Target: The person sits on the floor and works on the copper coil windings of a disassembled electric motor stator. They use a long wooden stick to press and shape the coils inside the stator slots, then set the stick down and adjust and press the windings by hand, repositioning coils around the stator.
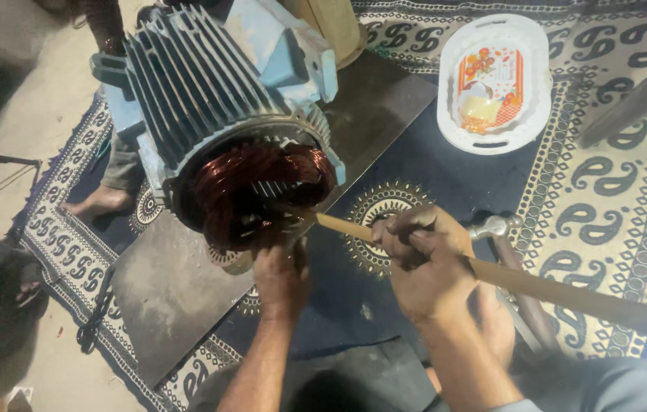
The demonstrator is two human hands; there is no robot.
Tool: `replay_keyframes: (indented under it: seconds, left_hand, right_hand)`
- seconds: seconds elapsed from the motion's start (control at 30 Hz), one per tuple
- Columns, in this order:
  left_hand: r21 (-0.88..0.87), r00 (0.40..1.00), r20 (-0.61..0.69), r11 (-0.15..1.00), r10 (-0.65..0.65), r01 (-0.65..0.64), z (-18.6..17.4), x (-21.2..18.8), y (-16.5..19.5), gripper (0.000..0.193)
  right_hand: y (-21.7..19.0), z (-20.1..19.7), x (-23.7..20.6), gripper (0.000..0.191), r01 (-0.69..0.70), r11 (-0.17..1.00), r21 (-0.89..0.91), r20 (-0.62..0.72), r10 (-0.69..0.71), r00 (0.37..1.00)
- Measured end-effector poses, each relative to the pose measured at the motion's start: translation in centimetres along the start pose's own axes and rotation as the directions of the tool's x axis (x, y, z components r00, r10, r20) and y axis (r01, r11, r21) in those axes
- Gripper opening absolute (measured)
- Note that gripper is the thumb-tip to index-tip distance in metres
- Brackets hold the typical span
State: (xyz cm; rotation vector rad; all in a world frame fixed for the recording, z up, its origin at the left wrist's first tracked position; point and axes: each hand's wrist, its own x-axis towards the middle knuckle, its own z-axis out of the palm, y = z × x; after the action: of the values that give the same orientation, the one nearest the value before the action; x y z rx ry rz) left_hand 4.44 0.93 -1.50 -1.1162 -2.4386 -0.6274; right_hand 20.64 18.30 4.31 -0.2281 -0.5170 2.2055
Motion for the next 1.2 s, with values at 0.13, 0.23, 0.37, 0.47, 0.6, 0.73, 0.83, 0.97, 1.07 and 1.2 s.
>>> replay_keyframes:
  seconds: [0.13,0.23,0.37,0.47,0.6,0.73,0.83,0.97,1.07,1.2]
  left_hand:
    - [-0.069,0.992,-0.04,0.991,-0.117,0.114,-2.0,-1.5,2.3,0.023]
    - [-0.158,0.99,-0.034,0.979,-0.136,0.129,-2.5,-2.6,3.6,0.018]
    - [-0.214,0.936,0.057,0.912,-0.347,0.351,-2.7,-4.6,3.2,0.023]
    - [-0.292,0.87,0.13,0.821,-0.475,0.491,-2.6,-4.7,1.0,0.047]
    - [-0.444,0.78,0.313,0.642,-0.542,0.625,-1.8,-2.6,-2.0,0.085]
    - [-0.518,0.619,0.501,0.363,-0.605,0.774,0.3,0.3,-3.2,0.101]
    - [-0.615,0.565,0.543,0.163,-0.621,0.771,1.6,1.5,-3.6,0.105]
    - [-0.687,0.513,0.607,-0.077,-0.607,0.722,3.3,1.8,-4.1,0.1]
    - [-0.69,0.479,0.709,-0.37,-0.518,0.622,4.6,1.7,-4.6,0.039]
    - [-0.684,0.479,0.72,-0.396,-0.502,0.613,4.9,2.0,-4.7,0.027]
  right_hand:
    - [-2.7,0.5,-0.1,0.023,-0.119,0.976,-0.181,-0.069,0.108,0.992]
    - [-2.7,1.6,-0.3,0.028,-0.056,0.992,-0.114,-0.001,0.056,0.998]
    - [-2.3,2.8,-2.6,0.026,0.07,0.992,-0.104,0.136,-0.056,0.989]
    - [-2.2,3.6,-3.0,0.02,0.184,0.926,-0.329,0.154,-0.139,0.978]
    - [-2.5,4.9,-2.9,0.015,0.377,0.679,-0.63,0.265,-0.268,0.926]
    - [-3.5,5.3,-4.8,0.017,0.34,0.851,-0.399,0.218,-0.272,0.937]
    - [-3.7,4.9,-5.9,0.009,0.421,0.811,-0.407,0.272,-0.332,0.903]
    - [-4.2,3.4,-5.6,0.012,0.366,0.886,-0.286,0.25,-0.299,0.921]
    - [-3.7,2.2,-5.4,0.02,0.261,0.961,-0.092,0.206,-0.238,0.949]
    - [-3.0,1.4,-5.6,0.02,0.272,0.952,-0.139,0.224,-0.237,0.945]
